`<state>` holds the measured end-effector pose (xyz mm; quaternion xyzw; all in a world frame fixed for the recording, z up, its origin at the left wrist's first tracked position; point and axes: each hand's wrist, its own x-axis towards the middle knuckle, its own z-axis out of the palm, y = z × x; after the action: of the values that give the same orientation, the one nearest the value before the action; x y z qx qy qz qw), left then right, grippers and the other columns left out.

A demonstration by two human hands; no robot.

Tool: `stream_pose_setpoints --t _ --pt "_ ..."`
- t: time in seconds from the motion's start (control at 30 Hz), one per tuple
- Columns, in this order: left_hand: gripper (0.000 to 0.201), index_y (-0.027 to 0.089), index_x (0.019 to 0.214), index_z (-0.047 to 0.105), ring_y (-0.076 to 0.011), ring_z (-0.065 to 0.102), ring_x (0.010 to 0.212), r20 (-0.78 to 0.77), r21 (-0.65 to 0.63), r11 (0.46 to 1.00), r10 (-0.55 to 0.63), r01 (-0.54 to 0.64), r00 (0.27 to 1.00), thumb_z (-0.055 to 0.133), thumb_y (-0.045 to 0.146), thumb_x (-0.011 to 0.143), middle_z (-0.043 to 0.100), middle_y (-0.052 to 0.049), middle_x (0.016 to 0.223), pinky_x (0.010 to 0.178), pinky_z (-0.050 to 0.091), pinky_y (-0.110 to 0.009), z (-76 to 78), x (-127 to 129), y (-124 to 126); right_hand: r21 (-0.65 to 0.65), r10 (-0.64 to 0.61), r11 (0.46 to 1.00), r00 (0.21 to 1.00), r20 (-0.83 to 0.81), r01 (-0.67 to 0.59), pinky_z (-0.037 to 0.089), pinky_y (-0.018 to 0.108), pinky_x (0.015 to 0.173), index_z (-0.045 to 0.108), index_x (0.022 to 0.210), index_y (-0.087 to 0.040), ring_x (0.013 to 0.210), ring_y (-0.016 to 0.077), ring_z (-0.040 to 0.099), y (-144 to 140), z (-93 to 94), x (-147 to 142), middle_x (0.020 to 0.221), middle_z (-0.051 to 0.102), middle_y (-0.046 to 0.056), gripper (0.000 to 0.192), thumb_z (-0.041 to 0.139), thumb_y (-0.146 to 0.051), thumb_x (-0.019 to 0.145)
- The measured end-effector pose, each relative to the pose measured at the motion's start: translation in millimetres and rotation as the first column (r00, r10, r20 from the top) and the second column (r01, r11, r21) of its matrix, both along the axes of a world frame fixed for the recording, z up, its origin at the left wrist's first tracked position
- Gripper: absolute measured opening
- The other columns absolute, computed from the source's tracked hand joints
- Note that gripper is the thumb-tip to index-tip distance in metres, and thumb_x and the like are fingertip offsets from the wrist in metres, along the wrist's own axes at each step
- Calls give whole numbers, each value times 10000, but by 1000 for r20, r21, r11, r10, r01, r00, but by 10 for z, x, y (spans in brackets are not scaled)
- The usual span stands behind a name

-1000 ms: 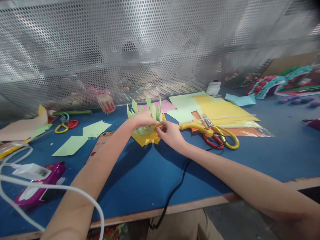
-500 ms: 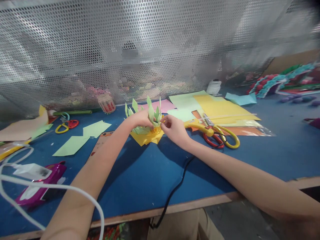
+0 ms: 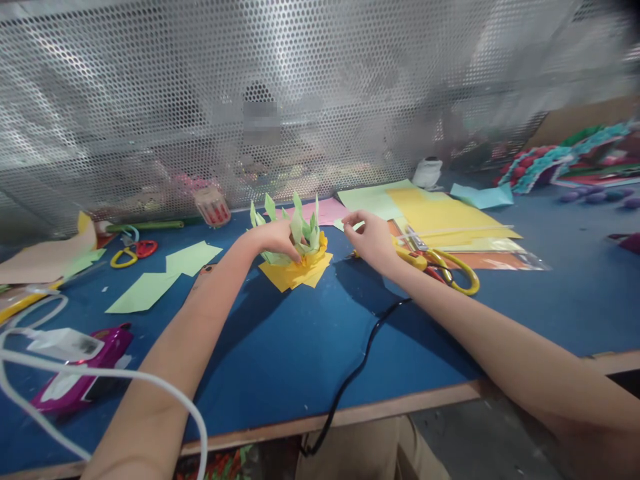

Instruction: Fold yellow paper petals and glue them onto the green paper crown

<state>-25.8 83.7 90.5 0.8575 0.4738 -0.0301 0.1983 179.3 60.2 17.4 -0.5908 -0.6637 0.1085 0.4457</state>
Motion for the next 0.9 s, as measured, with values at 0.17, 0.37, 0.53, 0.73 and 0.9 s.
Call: stream_pose_setpoints --t 0.17,0.37,0.53,0.73,0.9 --pt "402 175 978 695 -239 625 845 -75 25 1000 15 -13 997 714 252 583 695 -58 963 679 442 -263 -23 22 -6 27 16 999 1000 15 -16 517 331 717 601 970 -135 760 129 605 -17 27 -25 906 629 28 232 536 -349 905" --pt "442 198 1061 666 -221 610 918 -100 40 999 7 -3 995 688 240 621 684 -41 1039 728 436 -237 -24 46 -20 17 147 989 986 73 -149 519 365 774 596 1030 -141 877 159 611 -96 -12 -167 1011 624 53 240 529 -338 911" --pt "452 212 1097 664 -219 615 892 -125 29 1000 -6 10 992 664 230 646 685 -33 1039 716 429 -236 -18 54 -20 -74 290 957 946 148 -282 522 367 782 587 1071 -151 897 162 608 -192 -63 -312 1055 615 61 247 529 -331 912" --pt "435 214 1104 664 -225 602 963 -125 16 999 -32 34 992 650 235 670 674 -35 1099 744 425 -232 2 58 -36 -158 393 918 894 215 -365 525 355 763 587 1094 -156 900 170 603 -215 -142 -366 1099 604 64 269 544 -338 900" --pt "446 211 1105 664 -216 607 952 -112 1 998 -57 58 992 648 230 660 684 -32 1086 740 427 -223 -4 50 -28 -159 399 915 888 228 -370 524 362 771 579 1104 -157 906 171 603 -192 -183 -359 1096 602 66 274 538 -341 904"
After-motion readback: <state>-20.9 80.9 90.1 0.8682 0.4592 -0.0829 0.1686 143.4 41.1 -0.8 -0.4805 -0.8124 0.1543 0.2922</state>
